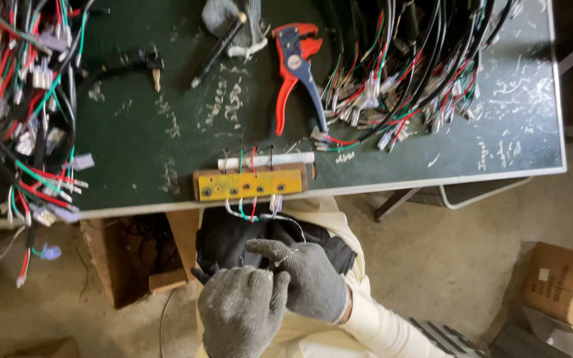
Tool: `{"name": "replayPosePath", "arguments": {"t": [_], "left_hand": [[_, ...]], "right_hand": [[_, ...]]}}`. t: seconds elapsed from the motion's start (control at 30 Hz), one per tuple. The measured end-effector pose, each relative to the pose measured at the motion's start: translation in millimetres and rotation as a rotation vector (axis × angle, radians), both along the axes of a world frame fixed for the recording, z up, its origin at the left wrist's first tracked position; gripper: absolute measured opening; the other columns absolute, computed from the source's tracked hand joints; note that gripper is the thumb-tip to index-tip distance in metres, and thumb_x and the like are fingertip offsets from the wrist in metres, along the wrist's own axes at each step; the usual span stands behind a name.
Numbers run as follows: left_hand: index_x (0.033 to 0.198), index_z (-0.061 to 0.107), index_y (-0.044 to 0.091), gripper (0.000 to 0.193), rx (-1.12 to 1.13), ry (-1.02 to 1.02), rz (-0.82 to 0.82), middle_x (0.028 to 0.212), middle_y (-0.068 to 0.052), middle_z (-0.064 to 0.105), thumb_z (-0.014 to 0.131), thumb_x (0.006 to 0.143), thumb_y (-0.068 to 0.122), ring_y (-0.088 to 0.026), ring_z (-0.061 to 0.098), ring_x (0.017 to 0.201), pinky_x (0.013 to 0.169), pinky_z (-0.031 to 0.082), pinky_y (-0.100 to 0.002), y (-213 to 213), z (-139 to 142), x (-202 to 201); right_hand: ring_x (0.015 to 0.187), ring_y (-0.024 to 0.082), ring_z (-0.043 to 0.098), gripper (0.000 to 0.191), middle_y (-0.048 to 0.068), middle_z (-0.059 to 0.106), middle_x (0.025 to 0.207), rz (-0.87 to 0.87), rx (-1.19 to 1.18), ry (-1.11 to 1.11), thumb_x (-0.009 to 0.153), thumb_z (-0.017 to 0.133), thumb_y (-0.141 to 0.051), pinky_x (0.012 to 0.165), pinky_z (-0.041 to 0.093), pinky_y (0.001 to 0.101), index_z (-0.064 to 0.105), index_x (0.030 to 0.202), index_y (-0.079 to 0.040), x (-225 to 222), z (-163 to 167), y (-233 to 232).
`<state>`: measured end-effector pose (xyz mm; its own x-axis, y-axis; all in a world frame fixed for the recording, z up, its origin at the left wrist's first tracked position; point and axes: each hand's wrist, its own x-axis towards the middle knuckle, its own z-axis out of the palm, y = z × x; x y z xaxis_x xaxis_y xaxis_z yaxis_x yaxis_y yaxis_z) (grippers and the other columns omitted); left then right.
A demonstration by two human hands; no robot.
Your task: The person assembles wire harnesses by inserting individual wires into a plastic connector and securing them using a crimping tool. The person repeats this process for multiple wires, using a yellow jig to hold the connector in place.
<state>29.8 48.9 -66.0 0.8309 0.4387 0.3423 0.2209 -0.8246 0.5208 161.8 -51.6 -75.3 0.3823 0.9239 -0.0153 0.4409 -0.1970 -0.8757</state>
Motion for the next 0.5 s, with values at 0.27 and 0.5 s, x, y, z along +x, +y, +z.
{"name": "replayPosePath", "arguments": {"t": [0.27, 0.5], "left_hand": [[0.112, 0.064, 0.005, 0.036, -0.077, -0.098, 0.024, 0.096, -0.014, 0.066, 0.074, 0.080, 0.019, -0.037, 0.065, 0.086, 0.077, 0.052, -0.048, 12.8, -1.7, 27.9], [0.098, 0.061, 0.009, 0.012, -1.106, -0.705, 0.398, 0.093, -0.010, 0.070, 0.054, 0.100, -0.001, -0.025, 0.068, 0.082, 0.076, 0.061, -0.037, 19.1, 3.8, 38.8]], "right_hand": [[0.080, 0.029, 0.071, 0.055, 0.009, 0.075, 0.098, 0.000, 0.097, -0.114, 0.084, 0.075, -0.016, 0.073, 0.057, 0.0368, 0.060, 0.136, -0.010, 8.0, -13.5, 14.7], [0.070, 0.030, 0.067, 0.065, 0.010, 0.067, 0.074, -0.024, -0.108, -0.145, 0.071, 0.079, -0.008, 0.065, 0.053, 0.0415, 0.063, 0.134, -0.005, 6.1, -16.1, 26.9]]}}
